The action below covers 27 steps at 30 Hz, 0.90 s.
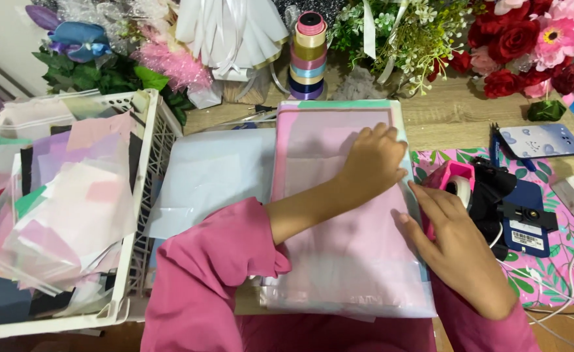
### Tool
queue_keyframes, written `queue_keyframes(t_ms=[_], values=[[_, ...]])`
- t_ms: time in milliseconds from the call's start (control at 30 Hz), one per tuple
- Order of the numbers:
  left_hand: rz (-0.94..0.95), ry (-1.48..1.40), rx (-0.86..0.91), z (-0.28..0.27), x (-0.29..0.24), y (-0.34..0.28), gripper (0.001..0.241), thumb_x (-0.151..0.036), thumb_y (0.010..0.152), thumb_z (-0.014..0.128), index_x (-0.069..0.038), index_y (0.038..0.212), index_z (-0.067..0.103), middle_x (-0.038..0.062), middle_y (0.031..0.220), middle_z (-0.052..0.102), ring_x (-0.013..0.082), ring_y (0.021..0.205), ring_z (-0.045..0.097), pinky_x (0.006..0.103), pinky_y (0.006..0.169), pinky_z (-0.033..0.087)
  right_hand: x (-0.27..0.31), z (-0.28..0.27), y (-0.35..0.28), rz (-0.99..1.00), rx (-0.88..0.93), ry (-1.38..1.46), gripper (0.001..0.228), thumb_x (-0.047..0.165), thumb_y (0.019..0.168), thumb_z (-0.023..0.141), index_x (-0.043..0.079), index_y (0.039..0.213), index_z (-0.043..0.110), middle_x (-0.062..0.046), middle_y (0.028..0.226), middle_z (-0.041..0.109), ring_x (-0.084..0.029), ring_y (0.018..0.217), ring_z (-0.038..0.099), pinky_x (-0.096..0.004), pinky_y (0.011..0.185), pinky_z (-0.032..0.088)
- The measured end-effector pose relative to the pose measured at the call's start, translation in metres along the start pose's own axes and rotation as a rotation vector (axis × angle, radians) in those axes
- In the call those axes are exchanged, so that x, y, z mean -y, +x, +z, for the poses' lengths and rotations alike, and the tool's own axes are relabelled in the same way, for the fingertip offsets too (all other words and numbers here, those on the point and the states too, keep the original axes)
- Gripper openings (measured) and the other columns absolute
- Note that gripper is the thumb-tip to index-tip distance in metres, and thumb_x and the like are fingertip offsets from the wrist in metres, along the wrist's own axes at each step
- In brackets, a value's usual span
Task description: The person uses a pink tape dispenser to apply clear tape to the edges of a stack of pastel-colored paper sheets. They repeatedly pull tape, press it onto the paper, and smooth it down to secure the sheets together.
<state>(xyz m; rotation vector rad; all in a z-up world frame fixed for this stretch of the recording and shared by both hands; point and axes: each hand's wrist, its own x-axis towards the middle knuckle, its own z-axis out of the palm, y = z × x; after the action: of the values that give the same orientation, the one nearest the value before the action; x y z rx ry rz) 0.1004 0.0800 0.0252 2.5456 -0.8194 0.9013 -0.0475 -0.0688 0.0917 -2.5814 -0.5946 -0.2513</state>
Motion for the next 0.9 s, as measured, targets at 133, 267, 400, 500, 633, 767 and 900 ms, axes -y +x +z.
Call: queue_keyframes(t_ms=[133,267,400,500,633,767,900], values=[[-0.174,-0.308,0.175,-0.017,0.025,-0.011,0.017,-0.018,0.081,0.065,-0.006,0.092,0.061,0.006,0.071,0.061,0.0261,0.065,0.060,0.0426,0.057,0.050,0.013,-0.001,-0.011,-0.045,-0.020,0.112,0.048,0.026,0.096,0.058,0.008,0.140,0.061,-0.012,0.141,0.060,-0.027,0.132,0.053,-0.041,0.116,0.036],[-0.225,-0.428,0.399,-0.084,0.027,-0.023,0.017,-0.024,0.083,0.065,-0.014,0.097,0.068,0.006,0.092,0.073,0.0280,0.088,0.069,0.0444,0.076,0.051,0.026,0.001,-0.023,-0.049,-0.044,0.151,0.047,0.023,0.095,0.060,0.008,0.139,0.061,-0.011,0.138,0.064,-0.026,0.130,0.057,-0.039,0.114,0.038],[-0.124,-0.575,0.426,-0.221,0.001,-0.060,0.028,-0.033,0.097,0.062,-0.008,0.109,0.069,0.008,0.107,0.073,0.0251,0.100,0.069,0.0385,0.086,0.051,0.054,0.009,-0.061,0.015,-0.227,0.201,0.030,0.020,0.092,0.064,0.012,0.119,0.074,-0.003,0.126,0.076,-0.017,0.120,0.070,-0.032,0.105,0.050],[-0.225,-0.496,0.110,-0.286,-0.009,-0.117,0.027,-0.029,0.099,0.063,-0.005,0.110,0.068,0.008,0.107,0.075,0.0280,0.103,0.069,0.0384,0.093,0.048,0.068,0.042,-0.079,-0.173,-0.177,0.362,0.027,0.012,0.091,0.063,0.013,0.116,0.074,-0.002,0.117,0.078,-0.012,0.107,0.077,-0.022,0.099,0.054],[-0.494,-0.483,-0.089,-0.269,0.004,-0.198,0.015,-0.019,0.097,0.065,-0.006,0.104,0.069,0.004,0.099,0.073,0.0209,0.094,0.070,0.0337,0.088,0.053,0.103,0.103,-0.076,-0.230,-0.049,0.443,0.026,0.018,0.090,0.065,0.022,0.113,0.075,0.004,0.108,0.078,-0.011,0.095,0.076,-0.021,0.089,0.055],[-0.776,-0.274,-0.131,-0.217,0.034,-0.264,0.026,-0.015,0.095,0.066,-0.012,0.120,0.065,0.005,0.130,0.065,0.0259,0.127,0.056,0.0434,0.109,0.040,0.145,0.130,-0.051,-0.456,0.039,0.557,0.024,0.013,0.096,0.066,0.009,0.119,0.071,-0.008,0.111,0.071,-0.019,0.098,0.072,-0.028,0.090,0.058],[-0.839,-0.150,0.090,-0.159,0.063,-0.317,0.059,-0.021,0.088,0.072,-0.014,0.144,0.058,0.004,0.154,0.055,0.0295,0.139,0.047,0.0488,0.110,0.036,0.172,0.138,-0.026,-0.540,0.036,0.552,0.023,0.009,0.097,0.062,0.004,0.119,0.068,-0.011,0.112,0.068,-0.023,0.099,0.070,-0.031,0.092,0.057]])
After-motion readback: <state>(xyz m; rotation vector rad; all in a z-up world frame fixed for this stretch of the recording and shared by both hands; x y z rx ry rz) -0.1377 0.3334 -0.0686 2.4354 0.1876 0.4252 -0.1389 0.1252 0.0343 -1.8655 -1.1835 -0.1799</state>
